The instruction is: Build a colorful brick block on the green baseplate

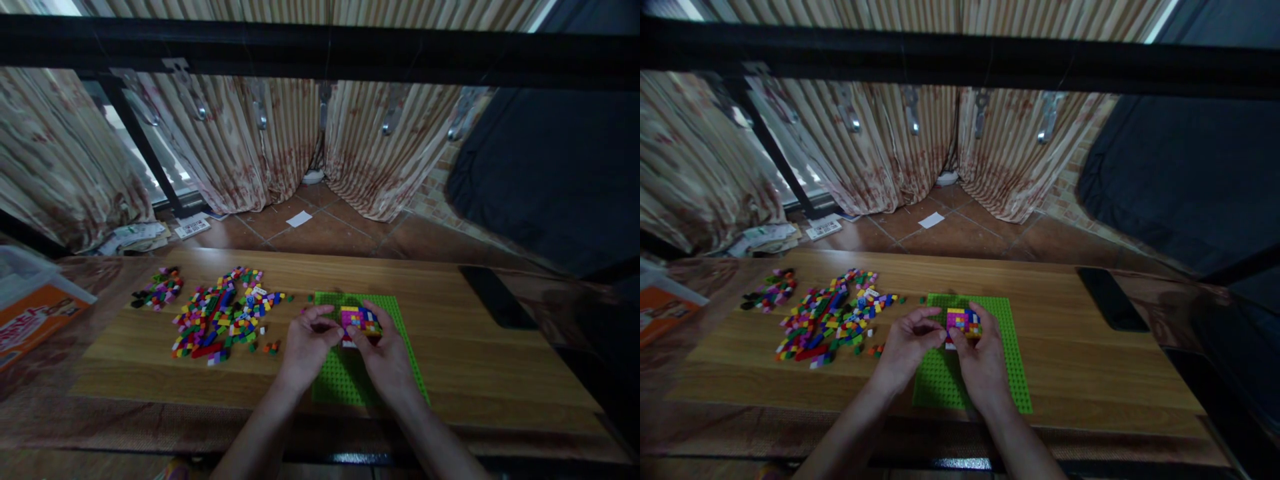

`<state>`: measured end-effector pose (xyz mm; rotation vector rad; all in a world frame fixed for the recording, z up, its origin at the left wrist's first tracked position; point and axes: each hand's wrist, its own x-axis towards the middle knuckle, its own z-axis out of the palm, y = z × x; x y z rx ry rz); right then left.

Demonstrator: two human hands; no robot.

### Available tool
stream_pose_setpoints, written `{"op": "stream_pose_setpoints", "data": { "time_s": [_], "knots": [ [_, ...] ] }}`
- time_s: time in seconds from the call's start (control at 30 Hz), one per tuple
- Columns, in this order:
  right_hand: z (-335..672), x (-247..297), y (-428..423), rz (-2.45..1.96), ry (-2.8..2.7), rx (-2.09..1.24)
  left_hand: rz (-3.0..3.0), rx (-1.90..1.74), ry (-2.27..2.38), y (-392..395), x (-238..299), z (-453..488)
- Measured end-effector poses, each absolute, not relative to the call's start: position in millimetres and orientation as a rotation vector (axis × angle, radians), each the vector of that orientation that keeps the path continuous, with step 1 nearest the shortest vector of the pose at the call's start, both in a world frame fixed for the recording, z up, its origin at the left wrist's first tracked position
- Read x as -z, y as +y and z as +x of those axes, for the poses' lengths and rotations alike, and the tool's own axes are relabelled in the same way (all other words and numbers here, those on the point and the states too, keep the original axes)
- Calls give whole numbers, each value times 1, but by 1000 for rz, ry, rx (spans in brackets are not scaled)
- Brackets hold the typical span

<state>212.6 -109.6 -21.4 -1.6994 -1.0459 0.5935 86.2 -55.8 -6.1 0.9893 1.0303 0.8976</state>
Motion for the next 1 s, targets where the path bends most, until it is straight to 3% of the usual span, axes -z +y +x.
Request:
{"op": "stream_pose_setpoints", "data": {
  "time_s": [0.33, 0.6, 0.83, 1.0],
  "knots": [
    [235, 16, -103, -1550, -778, -757, 909, -930, 971, -58, 4, 86],
    [244, 2, -98, -1523, -658, -520, 840, -1120, 1042, -46, -7, 68],
    [215, -10, -114, -1517, -1137, -138, 795, -1303, 1108, -34, -14, 45],
    [179, -7, -125, -1339, -1612, -220, 722, -1435, 1114, -24, -19, 22]
  ]
}}
